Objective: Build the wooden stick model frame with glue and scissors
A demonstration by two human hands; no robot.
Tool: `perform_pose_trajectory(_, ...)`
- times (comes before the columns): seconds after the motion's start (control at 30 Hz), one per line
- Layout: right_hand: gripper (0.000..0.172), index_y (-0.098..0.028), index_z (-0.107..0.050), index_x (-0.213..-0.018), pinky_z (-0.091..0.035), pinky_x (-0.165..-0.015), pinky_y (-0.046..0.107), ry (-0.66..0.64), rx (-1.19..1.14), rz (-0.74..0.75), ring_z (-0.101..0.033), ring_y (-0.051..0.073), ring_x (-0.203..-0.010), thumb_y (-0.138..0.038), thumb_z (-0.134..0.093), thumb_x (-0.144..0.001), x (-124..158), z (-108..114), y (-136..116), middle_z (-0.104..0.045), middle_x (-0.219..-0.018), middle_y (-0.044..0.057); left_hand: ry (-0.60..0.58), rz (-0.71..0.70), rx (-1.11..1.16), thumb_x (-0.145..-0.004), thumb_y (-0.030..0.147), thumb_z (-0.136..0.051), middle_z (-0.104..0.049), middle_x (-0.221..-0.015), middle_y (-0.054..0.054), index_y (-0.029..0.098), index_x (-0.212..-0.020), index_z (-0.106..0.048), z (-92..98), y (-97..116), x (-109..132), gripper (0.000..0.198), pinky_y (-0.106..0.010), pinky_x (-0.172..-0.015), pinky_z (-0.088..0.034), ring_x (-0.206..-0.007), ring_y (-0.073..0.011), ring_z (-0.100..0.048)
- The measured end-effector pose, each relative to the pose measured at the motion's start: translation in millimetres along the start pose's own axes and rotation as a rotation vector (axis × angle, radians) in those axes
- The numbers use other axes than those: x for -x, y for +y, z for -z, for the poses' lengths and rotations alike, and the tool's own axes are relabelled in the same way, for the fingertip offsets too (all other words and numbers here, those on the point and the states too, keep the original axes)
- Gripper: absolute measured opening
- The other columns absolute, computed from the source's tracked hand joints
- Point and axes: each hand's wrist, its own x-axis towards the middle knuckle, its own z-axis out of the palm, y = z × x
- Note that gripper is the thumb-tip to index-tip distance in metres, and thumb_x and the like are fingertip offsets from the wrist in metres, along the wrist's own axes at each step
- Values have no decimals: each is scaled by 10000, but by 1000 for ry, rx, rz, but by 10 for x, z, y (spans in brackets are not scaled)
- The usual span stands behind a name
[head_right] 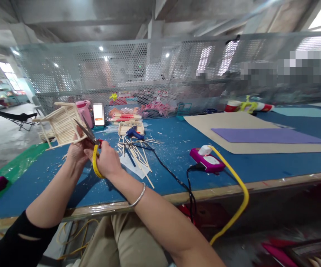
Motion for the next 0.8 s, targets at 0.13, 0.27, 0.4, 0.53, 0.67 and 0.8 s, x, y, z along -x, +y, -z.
perform_pose_trajectory(0.13,472,-166,-433,-998,-405,-680,304,-12,-1,31,-578,241,-883,-517,-585,-722,-5,17,1,-591,-955,109,70,5,11,-826,178,-495,-605,-503,53,210,-693,-657,-11,35,-17,211,-129,-437,-447,-403,-56,-520)
perform_pose_trajectory(0.27,477,-174,-441,-982,-410,-716,320,-46,7,15,-568,234,-895,-519,-608,-699,-8,31,12,-575,-936,94,87,1,12,-814,189,-518,-598,-500,53,199,-605,-631,6,57,-36,237,-139,-456,-464,-405,-54,-520)
perform_pose_trajectory(0.4,486,-177,-439,-998,-414,-723,320,-61,-29,-1,-567,227,-898,-518,-614,-699,-13,27,24,-576,-935,89,57,-12,12,-802,237,-542,-614,-538,31,188,-594,-629,17,64,-40,230,-154,-482,-482,-439,-63,-543)
perform_pose_trajectory(0.53,532,-172,-434,-1027,-420,-752,340,-102,-21,17,-556,243,-944,-540,-612,-686,-16,53,21,-566,-997,110,36,7,13,-786,246,-567,-600,-522,43,197,-598,-627,27,69,-51,203,-148,-456,-465,-426,-59,-529)
perform_pose_trajectory(0.67,539,-165,-430,-1010,-424,-747,348,-83,12,31,-555,257,-942,-537,-624,-671,-8,73,11,-567,-992,121,25,6,-21,-762,240,-587,-587,-498,47,195,-604,-617,43,20,-44,167,-153,-454,-468,-415,-65,-528)
perform_pose_trajectory(0.8,451,-177,-412,-980,-429,-710,314,-37,-50,29,-575,226,-891,-498,-593,-720,9,48,5,-591,-935,96,20,12,-68,-758,224,-584,-575,-474,51,191,-594,-593,38,-38,15,168,-145,-426,-454,-398,-68,-530)
